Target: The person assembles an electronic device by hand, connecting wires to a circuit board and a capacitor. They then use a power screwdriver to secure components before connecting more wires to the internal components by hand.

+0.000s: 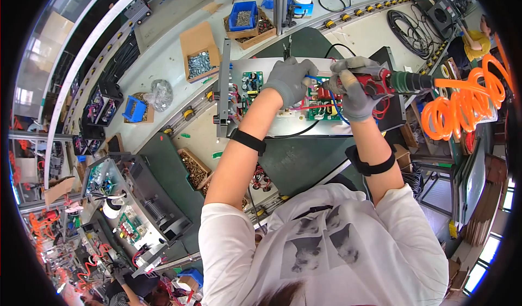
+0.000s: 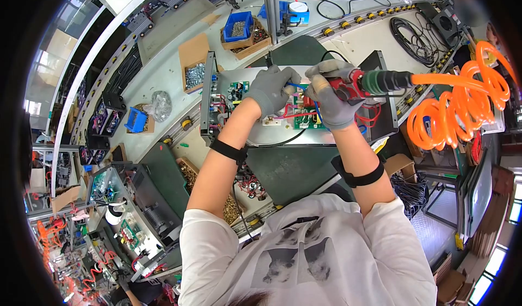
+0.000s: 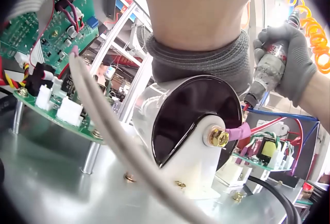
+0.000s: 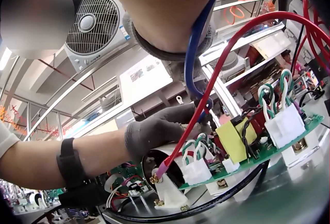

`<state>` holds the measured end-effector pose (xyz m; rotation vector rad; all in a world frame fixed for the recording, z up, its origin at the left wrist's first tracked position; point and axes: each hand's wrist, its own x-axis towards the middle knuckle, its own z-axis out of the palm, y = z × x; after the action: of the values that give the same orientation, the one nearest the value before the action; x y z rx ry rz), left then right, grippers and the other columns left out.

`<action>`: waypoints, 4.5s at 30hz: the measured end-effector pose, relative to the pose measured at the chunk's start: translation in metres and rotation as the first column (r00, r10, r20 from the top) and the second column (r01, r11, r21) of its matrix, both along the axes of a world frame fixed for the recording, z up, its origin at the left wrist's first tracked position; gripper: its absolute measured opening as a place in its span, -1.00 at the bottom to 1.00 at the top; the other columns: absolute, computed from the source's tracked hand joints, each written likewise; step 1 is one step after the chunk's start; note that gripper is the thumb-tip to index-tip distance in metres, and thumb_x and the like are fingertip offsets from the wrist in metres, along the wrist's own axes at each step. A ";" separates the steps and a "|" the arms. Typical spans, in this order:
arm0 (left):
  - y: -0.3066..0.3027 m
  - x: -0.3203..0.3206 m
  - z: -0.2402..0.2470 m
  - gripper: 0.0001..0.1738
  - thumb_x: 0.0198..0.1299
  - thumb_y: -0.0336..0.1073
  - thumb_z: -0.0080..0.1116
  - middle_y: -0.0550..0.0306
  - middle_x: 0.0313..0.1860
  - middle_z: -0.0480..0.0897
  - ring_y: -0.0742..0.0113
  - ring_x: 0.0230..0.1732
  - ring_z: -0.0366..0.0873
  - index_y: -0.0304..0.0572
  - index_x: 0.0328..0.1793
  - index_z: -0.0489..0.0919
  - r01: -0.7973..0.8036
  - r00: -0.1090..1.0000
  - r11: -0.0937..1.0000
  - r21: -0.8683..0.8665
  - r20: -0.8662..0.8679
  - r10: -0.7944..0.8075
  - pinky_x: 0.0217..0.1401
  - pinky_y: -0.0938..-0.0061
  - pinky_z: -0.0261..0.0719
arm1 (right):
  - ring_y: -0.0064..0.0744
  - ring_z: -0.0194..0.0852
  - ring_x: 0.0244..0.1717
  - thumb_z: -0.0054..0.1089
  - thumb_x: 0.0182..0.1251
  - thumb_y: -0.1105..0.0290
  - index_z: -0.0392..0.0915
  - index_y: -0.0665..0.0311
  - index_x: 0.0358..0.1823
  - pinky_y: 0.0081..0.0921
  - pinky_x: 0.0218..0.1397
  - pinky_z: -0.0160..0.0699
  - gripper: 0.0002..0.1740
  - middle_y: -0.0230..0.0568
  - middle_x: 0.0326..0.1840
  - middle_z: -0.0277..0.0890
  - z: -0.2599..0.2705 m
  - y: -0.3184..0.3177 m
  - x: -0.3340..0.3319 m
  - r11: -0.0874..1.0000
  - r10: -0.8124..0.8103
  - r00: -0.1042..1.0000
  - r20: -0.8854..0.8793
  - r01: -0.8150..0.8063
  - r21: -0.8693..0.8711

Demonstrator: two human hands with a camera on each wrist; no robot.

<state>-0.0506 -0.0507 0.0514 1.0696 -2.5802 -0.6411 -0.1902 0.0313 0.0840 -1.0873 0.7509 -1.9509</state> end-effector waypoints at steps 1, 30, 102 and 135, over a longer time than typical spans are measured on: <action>-0.001 0.001 -0.002 -0.75 0.12 -0.22 0.08 0.01 -0.23 0.52 0.00 -0.11 0.46 0.10 -0.04 0.50 0.019 1.000 1.000 -0.008 -0.006 -0.019 0.01 0.24 0.39 | -0.53 0.37 -0.64 0.06 0.05 0.73 0.43 0.42 -0.31 -0.59 -0.64 0.33 -0.84 -0.06 -0.41 0.52 -0.002 -0.002 -0.002 0.999 0.041 0.999 0.014 -0.041 0.013; -0.013 -0.018 -0.004 -0.48 -0.20 -0.16 0.33 -0.05 -0.07 0.55 0.09 -0.01 0.55 0.12 0.01 0.53 0.060 0.950 0.998 0.004 0.307 -0.059 0.08 0.35 0.42 | -0.58 0.35 -0.69 0.24 -0.03 0.60 0.48 0.34 -0.43 -0.63 -0.66 0.30 -0.88 -0.31 -0.60 0.44 0.007 -0.033 0.011 0.960 -0.115 0.947 -0.301 0.184 0.213; 0.021 -0.003 -0.013 -0.70 0.15 -0.15 -0.08 0.32 0.04 0.54 0.23 0.24 0.27 0.25 -0.07 0.64 -0.072 0.945 0.961 -0.267 0.289 0.151 0.24 0.13 0.22 | -0.62 0.40 -0.67 0.32 -0.06 0.46 0.52 0.30 -0.49 -0.62 -0.66 0.31 -0.86 -0.36 -0.60 0.51 -0.012 -0.047 0.006 0.964 -0.063 0.941 -0.332 0.143 0.225; 0.023 -0.003 -0.006 -0.71 0.17 -0.15 -0.07 0.29 0.05 0.54 0.19 0.24 0.27 0.22 -0.08 0.65 -0.062 0.935 0.969 -0.238 0.325 0.139 0.20 0.13 0.24 | -0.64 0.34 -0.66 0.34 -0.07 0.48 0.50 0.30 -0.50 -0.63 -0.65 0.26 -0.85 -0.37 -0.60 0.47 -0.007 -0.046 0.009 0.910 -0.024 0.958 -0.285 0.139 0.390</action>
<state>-0.0533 -0.0277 0.0456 1.3215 -2.7715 -0.1390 -0.1814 -0.0148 0.0767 -1.0860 1.3102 -1.6204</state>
